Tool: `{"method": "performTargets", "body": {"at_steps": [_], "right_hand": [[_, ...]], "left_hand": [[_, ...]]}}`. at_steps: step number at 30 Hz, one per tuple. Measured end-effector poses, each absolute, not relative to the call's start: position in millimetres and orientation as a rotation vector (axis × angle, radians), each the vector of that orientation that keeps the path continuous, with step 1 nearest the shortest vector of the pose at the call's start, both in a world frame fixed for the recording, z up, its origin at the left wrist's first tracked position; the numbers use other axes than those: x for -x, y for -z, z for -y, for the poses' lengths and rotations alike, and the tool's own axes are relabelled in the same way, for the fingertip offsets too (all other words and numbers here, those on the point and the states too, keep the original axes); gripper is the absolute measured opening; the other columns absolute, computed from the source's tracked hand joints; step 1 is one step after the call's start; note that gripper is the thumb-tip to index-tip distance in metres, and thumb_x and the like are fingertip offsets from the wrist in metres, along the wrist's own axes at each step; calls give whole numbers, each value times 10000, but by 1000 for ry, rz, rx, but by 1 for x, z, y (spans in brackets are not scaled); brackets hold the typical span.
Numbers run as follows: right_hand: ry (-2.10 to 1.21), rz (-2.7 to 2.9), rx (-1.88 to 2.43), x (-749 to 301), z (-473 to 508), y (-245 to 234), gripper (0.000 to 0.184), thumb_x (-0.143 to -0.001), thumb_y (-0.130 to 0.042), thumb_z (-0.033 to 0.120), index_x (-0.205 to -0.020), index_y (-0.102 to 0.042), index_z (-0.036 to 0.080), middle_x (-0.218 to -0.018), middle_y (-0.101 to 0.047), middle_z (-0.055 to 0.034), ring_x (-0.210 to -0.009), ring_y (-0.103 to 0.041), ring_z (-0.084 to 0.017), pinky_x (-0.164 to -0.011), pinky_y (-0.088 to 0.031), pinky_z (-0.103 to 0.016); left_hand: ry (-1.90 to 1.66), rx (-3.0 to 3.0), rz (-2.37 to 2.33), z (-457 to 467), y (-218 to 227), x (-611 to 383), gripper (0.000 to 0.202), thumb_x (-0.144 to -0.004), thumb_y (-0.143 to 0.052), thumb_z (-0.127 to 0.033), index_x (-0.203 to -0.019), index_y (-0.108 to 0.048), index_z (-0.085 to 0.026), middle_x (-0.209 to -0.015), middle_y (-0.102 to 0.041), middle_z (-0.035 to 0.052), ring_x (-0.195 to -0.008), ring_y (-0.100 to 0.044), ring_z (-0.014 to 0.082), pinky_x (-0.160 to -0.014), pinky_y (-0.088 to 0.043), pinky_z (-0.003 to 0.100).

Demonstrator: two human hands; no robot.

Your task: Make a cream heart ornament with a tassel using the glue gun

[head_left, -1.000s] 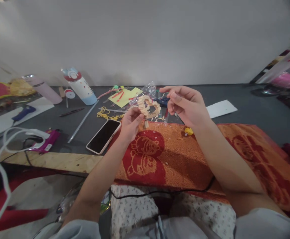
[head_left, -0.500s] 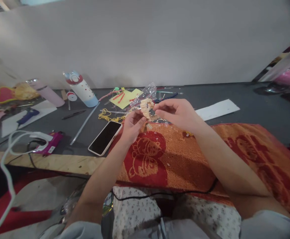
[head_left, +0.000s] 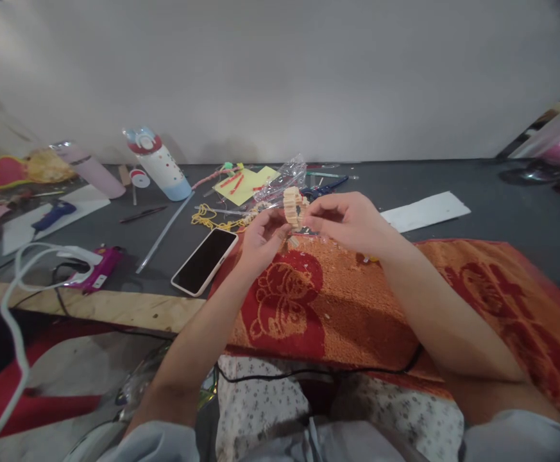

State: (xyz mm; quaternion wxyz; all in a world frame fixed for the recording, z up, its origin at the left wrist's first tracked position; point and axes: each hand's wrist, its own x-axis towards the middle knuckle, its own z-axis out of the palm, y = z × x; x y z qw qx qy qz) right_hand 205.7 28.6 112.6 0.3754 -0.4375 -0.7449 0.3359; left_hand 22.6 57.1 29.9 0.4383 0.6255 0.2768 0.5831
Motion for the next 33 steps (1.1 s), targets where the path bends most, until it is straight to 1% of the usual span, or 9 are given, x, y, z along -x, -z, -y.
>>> {"method": "performTargets", "body": {"at_steps": [2, 5, 9, 13, 16, 20, 23, 27, 33], "right_hand": [[-1084, 1752, 1056, -206, -29, -115, 257, -785, -697, 417, -694, -632, 186, -618, -587, 13, -510, -457, -81, -480, -341, -256], [-1204, 1541, 939, -206, -30, -115, 360, -715, -747, 538, -727, -638, 195, -689, -641, -2, -498, -479, -74, -447, -364, -251], [-1121, 1443, 911, -204, -31, -111, 368, -740, -710, 571, -777, -646, 210, -801, -683, -27, -547, -544, -88, -480, -429, -266], [-1010, 1468, 974, -198, -31, -108, 383, -741, -702, 582, -775, -669, 202, -801, -696, -44, -557, -576, -102, -485, -457, -277], [-930, 1489, 1028, -195, -30, -108, 365, -704, -749, 542, -754, -693, 185, -677, -675, -31, -527, -572, -110, -498, -478, -286], [-821, 1525, 1098, -195, -27, -110, 222, -733, -755, 396, -749, -720, 177, -579, -636, -2, -484, -543, -102, -484, -457, -281], [-760, 1529, 1102, -197, -25, -111, 146, -764, -736, 330, -760, -734, 184, -572, -635, 1, -487, -537, -106, -483, -448, -285], [-692, 1545, 1078, -202, -23, -113, 114, -776, -740, 299, -778, -746, 185, -587, -633, -7, -505, -549, -118, -503, -452, -298], [-519, 1650, 1109, -211, -23, -116, 101, -818, -699, 286, -797, -759, 207, -671, -681, -14, -549, -573, -122, -548, -451, -297]], "left_hand": [[-1450, -1545, -702, -58, -30, -22, 320, -772, -746, -458, -942, -635, -210, -896, -674, 27, -811, -642, 120, -756, -543, 265], [-1437, -1532, -721, -59, -28, -22, 320, -761, -757, -455, -937, -642, -213, -895, -677, 32, -827, -646, 131, -770, -544, 276], [-1434, -1468, -706, -63, -21, -21, 322, -741, -776, -448, -930, -644, -222, -879, -673, 15, -820, -643, 123, -772, -538, 263], [-1425, -1404, -674, -65, -18, -21, 306, -744, -779, -426, -941, -649, -232, -886, -665, 4, -810, -630, 109, -765, -526, 244], [-1410, -1361, -657, -63, -21, -22, 302, -740, -784, -419, -944, -655, -238, -902, -668, 9, -830, -628, 114, -779, -523, 249], [-1392, -1282, -617, -62, -24, -23, 335, -705, -809, -431, -921, -639, -239, -884, -654, 1, -809, -623, 108, -781, -523, 258], [-1390, -1253, -599, -65, -22, -21, 337, -717, -802, -421, -924, -606, -243, -912, -650, 6, -839, -632, 116, -811, -525, 282], [-1391, -1246, -598, -70, -16, -16, 299, -754, -776, -394, -941, -586, -257, -930, -648, 7, -859, -641, 128, -809, -529, 304], [-1374, -1053, -546, -66, -24, -15, 264, -696, -830, -306, -855, -633, -232, -839, -646, -18, -750, -616, 91, -748, -512, 251]]}}
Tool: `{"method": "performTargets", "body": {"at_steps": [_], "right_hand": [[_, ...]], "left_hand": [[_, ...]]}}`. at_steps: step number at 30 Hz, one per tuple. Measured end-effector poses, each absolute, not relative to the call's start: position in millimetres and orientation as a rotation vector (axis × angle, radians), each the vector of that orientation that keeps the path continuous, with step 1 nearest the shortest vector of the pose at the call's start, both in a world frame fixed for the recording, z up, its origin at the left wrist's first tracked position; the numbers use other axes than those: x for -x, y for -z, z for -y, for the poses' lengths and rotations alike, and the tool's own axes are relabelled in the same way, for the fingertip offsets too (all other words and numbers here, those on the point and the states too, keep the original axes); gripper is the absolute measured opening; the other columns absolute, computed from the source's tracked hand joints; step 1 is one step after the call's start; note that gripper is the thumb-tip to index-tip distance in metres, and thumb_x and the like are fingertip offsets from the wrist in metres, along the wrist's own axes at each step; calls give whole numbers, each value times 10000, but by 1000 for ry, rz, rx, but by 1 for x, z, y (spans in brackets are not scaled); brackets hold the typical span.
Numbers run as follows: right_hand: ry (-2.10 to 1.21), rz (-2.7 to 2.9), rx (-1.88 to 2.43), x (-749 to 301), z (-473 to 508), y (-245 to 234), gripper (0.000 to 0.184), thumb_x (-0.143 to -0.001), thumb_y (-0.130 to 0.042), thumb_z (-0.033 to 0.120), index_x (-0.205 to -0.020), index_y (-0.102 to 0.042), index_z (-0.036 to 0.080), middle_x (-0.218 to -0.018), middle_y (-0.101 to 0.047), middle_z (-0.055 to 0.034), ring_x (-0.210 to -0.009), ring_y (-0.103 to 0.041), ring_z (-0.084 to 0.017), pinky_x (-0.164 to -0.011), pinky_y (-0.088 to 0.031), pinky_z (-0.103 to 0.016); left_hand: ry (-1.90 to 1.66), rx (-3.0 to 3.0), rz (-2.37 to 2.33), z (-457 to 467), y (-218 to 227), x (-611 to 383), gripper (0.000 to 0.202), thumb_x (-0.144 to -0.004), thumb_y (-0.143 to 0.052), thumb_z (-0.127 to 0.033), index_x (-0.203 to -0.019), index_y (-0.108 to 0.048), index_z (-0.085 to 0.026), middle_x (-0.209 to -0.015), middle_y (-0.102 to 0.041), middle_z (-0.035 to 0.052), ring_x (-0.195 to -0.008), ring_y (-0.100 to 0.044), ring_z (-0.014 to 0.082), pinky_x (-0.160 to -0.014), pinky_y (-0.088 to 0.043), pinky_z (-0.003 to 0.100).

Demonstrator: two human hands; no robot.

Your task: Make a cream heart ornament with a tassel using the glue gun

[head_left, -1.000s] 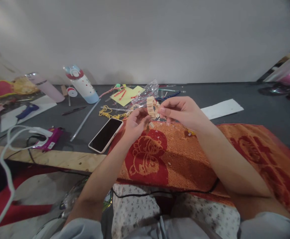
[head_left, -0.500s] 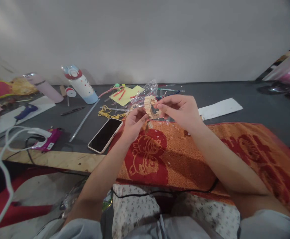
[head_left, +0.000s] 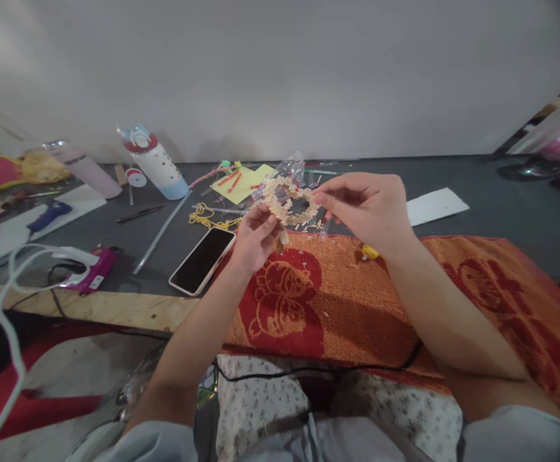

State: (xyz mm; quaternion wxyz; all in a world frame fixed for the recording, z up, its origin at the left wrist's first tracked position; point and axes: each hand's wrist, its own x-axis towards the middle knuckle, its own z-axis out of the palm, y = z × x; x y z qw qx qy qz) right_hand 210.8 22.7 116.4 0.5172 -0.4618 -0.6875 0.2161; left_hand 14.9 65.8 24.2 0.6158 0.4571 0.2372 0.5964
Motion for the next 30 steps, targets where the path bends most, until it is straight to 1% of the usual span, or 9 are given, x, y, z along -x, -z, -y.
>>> {"method": "performTargets", "body": {"at_steps": [6, 12, 16, 18, 20, 23, 26, 28, 30], "right_hand": [[-338, 1899, 1144, -207, -24, -111, 111, -821, -659, 215, -773, -759, 211, -760, -726, -17, -663, -609, -136, -626, -456, -287], [-133, 2014, 1125, -191, -23, -98, 152, -848, -609, 201, -795, -750, 218, -773, -720, -17, -669, -604, -132, -627, -446, -265], [-114, 1952, 1081, -192, -19, -105, 162, -857, -579, 207, -765, -713, 210, -776, -712, -21, -658, -593, -129, -625, -457, -270], [-177, 1847, 1099, -201, -17, -115, 134, -841, -612, 229, -740, -699, 209, -735, -696, -20, -629, -579, -129, -597, -449, -276], [-309, 1710, 1184, -214, -17, -126, 108, -824, -650, 263, -747, -700, 206, -670, -666, -17, -554, -542, -119, -528, -415, -277], [-599, 1663, 1334, -234, -24, -136, 113, -786, -698, 283, -739, -714, 182, -572, -613, -10, -472, -494, -98, -467, -376, -269], [-970, 1818, 1487, -243, -37, -129, 131, -732, -740, 292, -696, -723, 168, -513, -588, -5, -442, -477, -91, -442, -364, -264], [-1151, 1847, 1464, -239, -46, -117, 129, -734, -736, 298, -700, -720, 175, -505, -591, -2, -453, -492, -94, -462, -389, -264], [-1231, 1800, 1356, -229, -53, -104, 143, -743, -730, 325, -716, -716, 186, -517, -589, 6, -464, -488, -90, -470, -393, -261]], "left_hand": [[-1381, -925, -534, -60, -33, -18, 273, -648, -856, -227, -835, -658, -216, -830, -670, -21, -749, -625, 86, -713, -494, 219], [-1392, -923, -508, -57, -36, -22, 304, -570, -905, -250, -777, -685, -222, -815, -689, -28, -764, -638, 88, -733, -515, 204], [-1405, -911, -477, -57, -36, -21, 268, -600, -890, -230, -788, -698, -214, -823, -693, -22, -764, -637, 78, -736, -516, 193], [-1414, -895, -472, -58, -35, -18, 263, -617, -879, -220, -809, -700, -209, -809, -687, -20, -732, -630, 73, -715, -515, 196], [-1421, -875, -471, -60, -35, -16, 254, -633, -868, -208, -824, -701, -207, -791, -680, -21, -700, -622, 67, -700, -516, 198], [-1431, -856, -457, -61, -35, -14, 250, -633, -869, -211, -819, -702, -208, -808, -688, -25, -702, -629, 65, -715, -525, 198], [-1438, -851, -457, -62, -37, -14, 262, -612, -883, -223, -800, -700, -211, -845, -700, -31, -725, -637, 62, -731, -531, 189], [-1451, -853, -472, -62, -36, -15, 269, -602, -888, -224, -792, -698, -212, -838, -701, -36, -727, -638, 58, -741, -532, 183], [-1476, -858, -490, -63, -35, -15, 272, -598, -890, -223, -785, -693, -213, -829, -701, -39, -742, -645, 61, -752, -533, 185]]}}
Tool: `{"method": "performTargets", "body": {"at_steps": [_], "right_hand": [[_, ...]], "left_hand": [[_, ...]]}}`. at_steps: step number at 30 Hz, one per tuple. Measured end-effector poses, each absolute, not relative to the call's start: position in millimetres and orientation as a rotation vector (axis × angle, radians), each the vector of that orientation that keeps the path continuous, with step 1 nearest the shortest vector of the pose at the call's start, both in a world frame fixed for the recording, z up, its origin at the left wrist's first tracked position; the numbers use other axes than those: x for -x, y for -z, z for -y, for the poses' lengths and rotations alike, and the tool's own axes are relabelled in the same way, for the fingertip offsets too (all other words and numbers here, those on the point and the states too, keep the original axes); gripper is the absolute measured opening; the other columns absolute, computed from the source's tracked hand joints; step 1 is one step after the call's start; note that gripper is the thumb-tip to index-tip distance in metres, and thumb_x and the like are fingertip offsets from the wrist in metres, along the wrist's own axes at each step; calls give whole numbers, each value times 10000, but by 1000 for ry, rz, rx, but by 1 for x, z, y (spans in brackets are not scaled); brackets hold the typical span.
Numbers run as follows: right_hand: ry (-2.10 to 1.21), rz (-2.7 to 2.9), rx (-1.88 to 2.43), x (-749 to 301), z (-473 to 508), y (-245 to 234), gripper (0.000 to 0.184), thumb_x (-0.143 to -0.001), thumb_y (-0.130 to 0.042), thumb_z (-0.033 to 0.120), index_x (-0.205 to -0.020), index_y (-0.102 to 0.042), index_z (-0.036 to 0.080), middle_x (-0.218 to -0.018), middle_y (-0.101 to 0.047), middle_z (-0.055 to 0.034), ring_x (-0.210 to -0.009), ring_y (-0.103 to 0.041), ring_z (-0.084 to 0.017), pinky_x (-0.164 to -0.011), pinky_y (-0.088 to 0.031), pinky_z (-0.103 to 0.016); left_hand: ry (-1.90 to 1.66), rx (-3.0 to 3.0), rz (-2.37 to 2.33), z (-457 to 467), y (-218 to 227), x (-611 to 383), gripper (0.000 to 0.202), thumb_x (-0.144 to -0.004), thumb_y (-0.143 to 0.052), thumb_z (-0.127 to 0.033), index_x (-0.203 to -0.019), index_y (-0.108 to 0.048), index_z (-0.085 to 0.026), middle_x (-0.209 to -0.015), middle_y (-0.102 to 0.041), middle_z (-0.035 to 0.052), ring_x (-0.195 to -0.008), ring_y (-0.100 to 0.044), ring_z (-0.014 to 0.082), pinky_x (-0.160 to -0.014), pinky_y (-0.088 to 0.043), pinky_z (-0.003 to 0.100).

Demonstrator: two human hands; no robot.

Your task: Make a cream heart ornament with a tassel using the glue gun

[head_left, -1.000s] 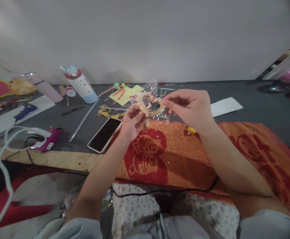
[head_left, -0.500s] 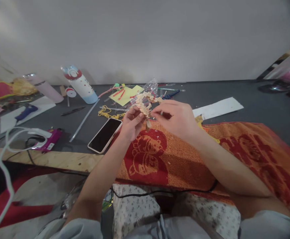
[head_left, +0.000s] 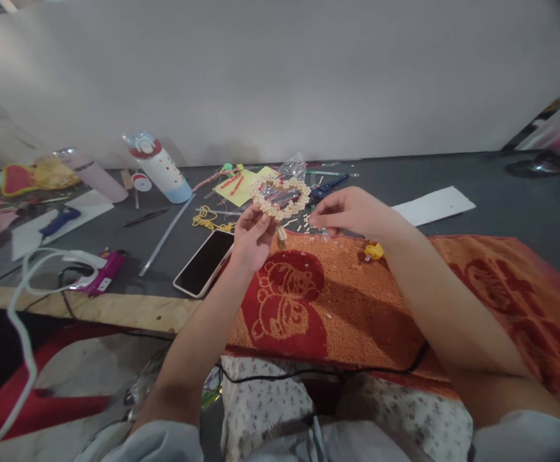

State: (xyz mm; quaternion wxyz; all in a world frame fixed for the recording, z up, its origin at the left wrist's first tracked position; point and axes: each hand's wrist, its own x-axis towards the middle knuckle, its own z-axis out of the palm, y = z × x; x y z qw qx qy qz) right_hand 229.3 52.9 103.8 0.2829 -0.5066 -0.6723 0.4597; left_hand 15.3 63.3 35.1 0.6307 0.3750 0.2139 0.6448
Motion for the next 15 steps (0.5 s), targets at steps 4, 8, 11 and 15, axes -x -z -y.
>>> {"method": "performTargets", "body": {"at_steps": [4, 8, 11, 15], "right_hand": [[-1398, 1685, 1207, -207, -56, -87, 134, -710, -753, 315, -710, -721, 185, -560, -590, 12, -484, -458, -75, -458, -366, -245], [-1418, 1538, 1145, -194, -53, -81, 211, -631, -804, 346, -735, -723, 181, -586, -598, 15, -489, -463, -72, -443, -351, -235], [-1416, 1491, 1117, -187, -50, -77, 284, -602, -822, 389, -756, -721, 174, -564, -589, 19, -479, -453, -71, -447, -357, -234], [-1390, 1418, 1081, -182, -48, -73, 318, -599, -821, 440, -712, -682, 176, -542, -565, 31, -464, -432, -63, -432, -336, -224]], "left_hand": [[-1529, -891, -514, -64, -33, -17, 278, -596, -891, -225, -784, -687, -224, -829, -703, -42, -762, -651, 67, -754, -529, 191], [-1560, -942, -513, -63, -33, -19, 272, -609, -890, -241, -794, -691, -234, -820, -706, -50, -761, -656, 66, -772, -535, 201], [-1562, -968, -522, -62, -33, -20, 286, -615, -888, -263, -827, -697, -246, -846, -718, -48, -778, -668, 80, -755, -542, 214], [-1565, -997, -550, -60, -35, -20, 318, -574, -908, -296, -805, -693, -253, -849, -726, -49, -795, -675, 92, -757, -546, 216]]}}
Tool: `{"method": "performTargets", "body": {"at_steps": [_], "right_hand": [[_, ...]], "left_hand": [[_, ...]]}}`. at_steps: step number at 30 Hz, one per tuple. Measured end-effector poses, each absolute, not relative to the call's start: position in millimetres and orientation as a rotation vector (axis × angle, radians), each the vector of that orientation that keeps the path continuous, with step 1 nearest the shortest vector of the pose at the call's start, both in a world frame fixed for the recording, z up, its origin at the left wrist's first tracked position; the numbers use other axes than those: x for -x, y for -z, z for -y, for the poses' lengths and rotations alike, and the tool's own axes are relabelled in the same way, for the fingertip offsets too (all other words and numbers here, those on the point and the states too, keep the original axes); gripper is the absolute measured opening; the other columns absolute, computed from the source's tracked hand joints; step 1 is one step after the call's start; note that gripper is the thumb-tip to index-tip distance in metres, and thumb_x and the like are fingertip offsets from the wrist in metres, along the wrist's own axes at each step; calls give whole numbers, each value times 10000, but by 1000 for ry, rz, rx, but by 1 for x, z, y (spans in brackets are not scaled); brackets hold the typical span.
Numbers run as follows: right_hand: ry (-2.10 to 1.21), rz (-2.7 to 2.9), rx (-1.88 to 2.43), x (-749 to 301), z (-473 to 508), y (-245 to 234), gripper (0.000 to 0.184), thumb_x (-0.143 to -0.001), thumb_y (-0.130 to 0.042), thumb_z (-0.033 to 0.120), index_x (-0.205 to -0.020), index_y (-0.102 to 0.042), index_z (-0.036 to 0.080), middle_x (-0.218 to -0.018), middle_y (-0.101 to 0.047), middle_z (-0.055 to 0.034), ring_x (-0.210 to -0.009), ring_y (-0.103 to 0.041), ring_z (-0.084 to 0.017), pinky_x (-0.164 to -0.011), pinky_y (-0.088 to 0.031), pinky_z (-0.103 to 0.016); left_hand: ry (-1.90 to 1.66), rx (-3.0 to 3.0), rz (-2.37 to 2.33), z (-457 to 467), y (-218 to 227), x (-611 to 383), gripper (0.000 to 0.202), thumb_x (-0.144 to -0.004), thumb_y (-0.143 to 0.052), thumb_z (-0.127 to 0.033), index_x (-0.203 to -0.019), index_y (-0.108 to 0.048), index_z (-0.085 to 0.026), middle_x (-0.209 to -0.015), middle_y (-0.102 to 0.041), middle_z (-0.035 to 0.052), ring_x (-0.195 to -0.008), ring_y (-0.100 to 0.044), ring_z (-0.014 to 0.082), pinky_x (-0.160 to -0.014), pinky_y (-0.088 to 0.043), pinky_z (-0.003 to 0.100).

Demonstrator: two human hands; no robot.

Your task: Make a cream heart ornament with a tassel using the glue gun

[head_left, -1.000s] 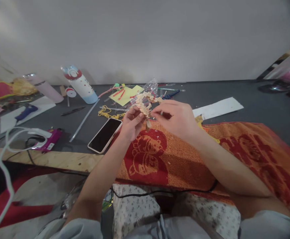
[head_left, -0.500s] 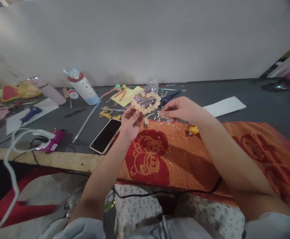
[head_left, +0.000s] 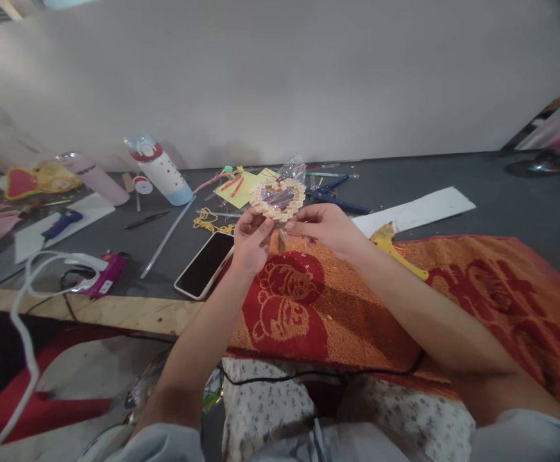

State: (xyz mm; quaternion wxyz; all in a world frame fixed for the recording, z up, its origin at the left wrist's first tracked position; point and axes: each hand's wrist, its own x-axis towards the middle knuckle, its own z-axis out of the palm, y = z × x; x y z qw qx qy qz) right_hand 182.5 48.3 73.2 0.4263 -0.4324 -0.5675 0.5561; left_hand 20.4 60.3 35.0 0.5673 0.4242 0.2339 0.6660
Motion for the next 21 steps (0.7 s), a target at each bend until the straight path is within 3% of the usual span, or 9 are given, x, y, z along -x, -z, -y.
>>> {"method": "performTargets", "body": {"at_steps": [3, 10, 14, 21], "right_hand": [[-1418, 1388, 1066, -182, -47, -75, 313, -604, -815, 439, -649, -637, 186, -515, -535, 45, -455, -423, -59, -426, -332, -216], [-1468, 1287, 1051, -197, -50, -91, 135, -657, -723, 243, -623, -609, 179, -571, -542, 29, -449, -435, -59, -402, -320, -224], [-1333, 1242, 1045, -214, -57, -98, 139, -702, -700, 239, -639, -590, 182, -599, -516, 22, -457, -439, -62, -411, -348, -225], [-1044, 1198, 1013, -243, -68, -102, 167, -773, -668, 265, -651, -566, 215, -674, -536, 2, -525, -462, -96, -480, -405, -268]], "left_hand": [[-1572, -974, -560, -59, -37, -21, 344, -542, -920, -283, -797, -694, -239, -843, -727, -44, -796, -669, 87, -762, -536, 205], [-1575, -921, -577, -60, -39, -19, 283, -600, -880, -216, -784, -666, -231, -797, -701, -47, -749, -653, 86, -778, -530, 226], [-1570, -900, -571, -60, -41, -17, 214, -655, -836, -166, -774, -669, -228, -762, -677, -45, -717, -636, 71, -753, -522, 202], [-1547, -866, -535, -62, -41, -14, 238, -632, -856, -203, -775, -667, -227, -777, -698, -47, -726, -652, 74, -757, -538, 204]]}}
